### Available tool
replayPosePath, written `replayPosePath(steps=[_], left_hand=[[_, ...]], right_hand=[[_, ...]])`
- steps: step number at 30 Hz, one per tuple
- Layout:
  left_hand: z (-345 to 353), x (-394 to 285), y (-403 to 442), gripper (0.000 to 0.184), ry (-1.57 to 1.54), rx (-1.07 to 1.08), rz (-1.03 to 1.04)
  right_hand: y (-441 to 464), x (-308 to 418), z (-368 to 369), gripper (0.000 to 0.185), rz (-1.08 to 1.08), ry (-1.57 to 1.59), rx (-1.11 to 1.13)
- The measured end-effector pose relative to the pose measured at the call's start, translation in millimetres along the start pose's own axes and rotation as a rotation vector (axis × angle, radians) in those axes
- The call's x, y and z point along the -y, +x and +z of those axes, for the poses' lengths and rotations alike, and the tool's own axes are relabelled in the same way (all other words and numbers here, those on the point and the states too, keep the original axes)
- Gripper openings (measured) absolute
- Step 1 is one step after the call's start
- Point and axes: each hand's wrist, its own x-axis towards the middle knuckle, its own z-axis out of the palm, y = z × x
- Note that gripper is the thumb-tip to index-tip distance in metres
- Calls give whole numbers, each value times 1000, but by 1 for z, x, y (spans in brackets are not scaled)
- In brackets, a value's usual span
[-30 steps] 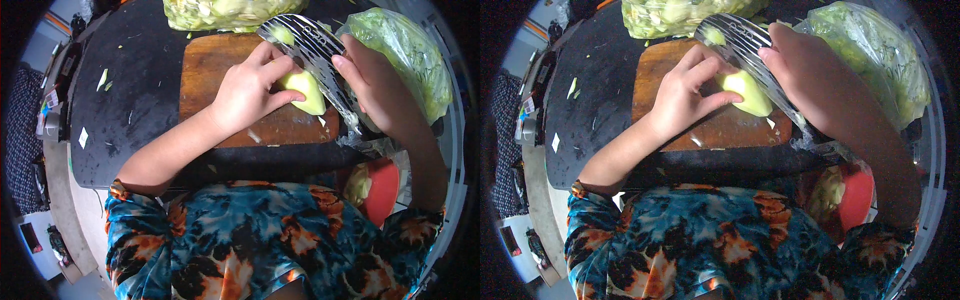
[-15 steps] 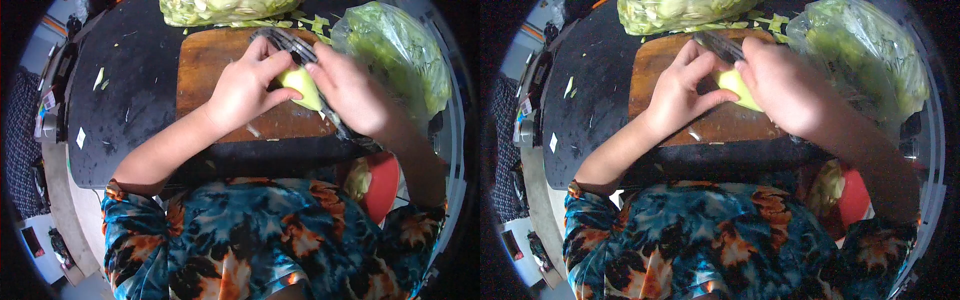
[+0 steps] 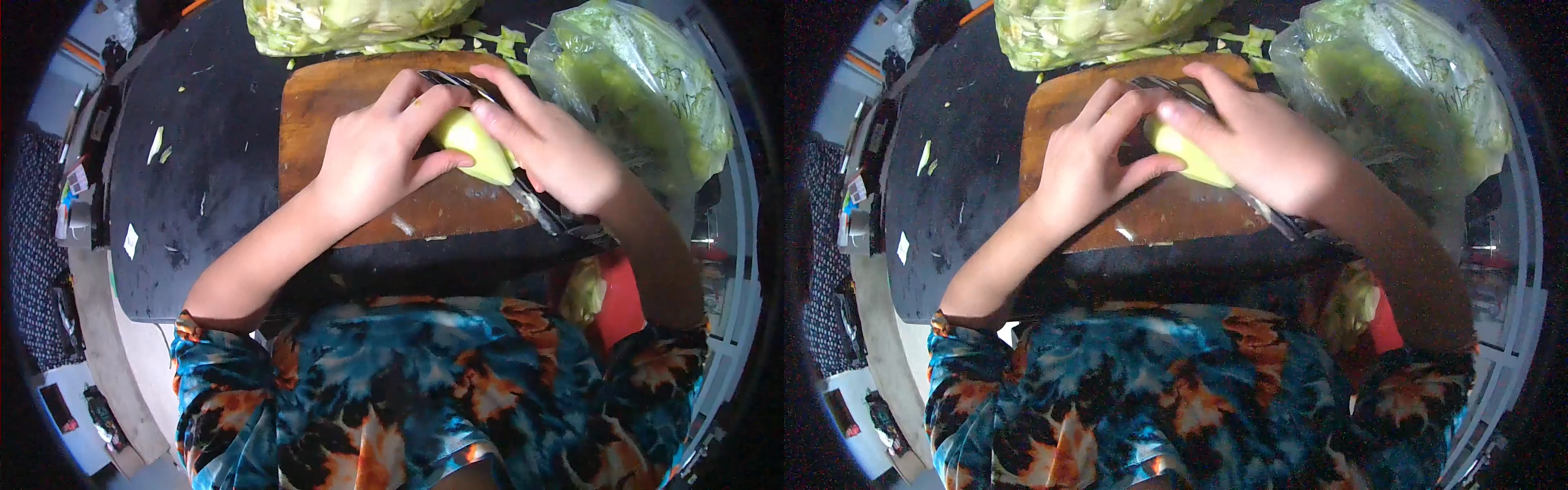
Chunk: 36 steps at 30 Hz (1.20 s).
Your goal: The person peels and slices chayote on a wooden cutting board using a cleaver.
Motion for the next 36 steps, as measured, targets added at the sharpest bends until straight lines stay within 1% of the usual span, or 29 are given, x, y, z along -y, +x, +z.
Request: replayPosePath(steps=[2, 3, 4, 5, 6, 7, 9, 11, 12, 13, 14, 15, 16, 17, 19, 20, 21, 24, 25, 26, 27, 28, 29, 30, 31, 32, 34, 35, 36], left_hand=[[-6, 3, 1, 48, -39, 35, -73], [-7, 6, 0, 47, -77, 62, -135], [-9, 9, -2, 47, -114, 91, -195], [-12, 9, -4, 54, -124, 111, -243], [-13, 5, -6, 58, -44, 115, -234], [-13, 0, -10, 62, 38, 117, -224], [-14, -9, -14, 73, 195, 164, -258], [-18, -17, -11, 70, 195, 128, -278], [-19, -21, -10, 69, 192, 109, -287], [-20, -23, -9, 61, 182, 85, -273], [-21, -24, -9, 59, 190, 97, -267], [-23, -24, -8, 57, 199, 111, -260], [-25, -22, -8, 55, 209, 125, -253], [-26, -17, -12, 52, 267, 139, -206], [-28, -11, -18, 52, 332, 181, -157], [-29, -10, -19, 52, 362, 206, -134], [-28, -11, -19, 52, 393, 239, -166], [-27, -14, -17, 53, 453, 302, -250], [-26, -10, -17, 53, 456, 304, -269], [-27, -8, -16, 54, 460, 308, -287], [-29, -8, -14, 50, 447, 326, -322], [-31, -5, -13, 48, 331, 274, -340], [-34, 2, -14, 47, 215, 220, -361], [-38, 13, -16, 46, 101, 165, -384], [-39, 30, -15, 42, -132, 133, -487], [-41, 38, -15, 40, -613, 105, -783], [-32, 53, -18, 36, -1118, -202, -957], [-29, 57, -17, 35, -1232, -219, -1010], [-31, 51, -15, 35, -1364, -237, -912]], right_hand=[[2, 3, -8, 44, 309, 500, 138], [4, 4, -3, 34, 343, 757, 127], [4, 2, 2, 28, 408, 902, 100], [7, -6, 13, 27, 365, 903, 67], [12, -6, 22, 27, 318, 904, 34], [16, 5, 24, 27, 387, 874, -63], [19, 10, 24, 28, 336, 885, -34], [23, 3, 27, 26, 242, 939, 44], [26, 5, 26, 25, 202, 944, 45], [27, 8, 23, 24, 163, 949, 41], [29, 10, 19, 23, 122, 952, 32], [35, 13, 11, 21, 73, 894, -49], [38, 14, -10, 21, -29, 760, -78], [55, 1, -44, 19, -205, 735, 55], [46, 32, -67, 23, -307, 555, -289], [34, 48, -65, 23, -280, 553, -498], [21, 64, -64, 24, -242, 542, -706], [22, 51, -78, 27, -243, 928, -597], [26, 44, -70, 29, -197, 1010, -604], [31, 31, -61, 27, -225, 1117, -578], [36, 19, -51, 25, -252, 1224, -550], [44, 3, -39, 20, -357, 1349, -481], [48, -18, -33, 20, -332, 1382, -339], [53, -3, -21, 18, -135, 1476, -569], [53, -11, -16, 18, -91, 1442, -503], [53, -19, -11, 17, -44, 1407, -437], [48, -10, -7, 16, -53, 1295, -312], [44, -4, -4, 16, -58, 1235, -249], [42, 3, 1, 14, -46, 1222, -227]])
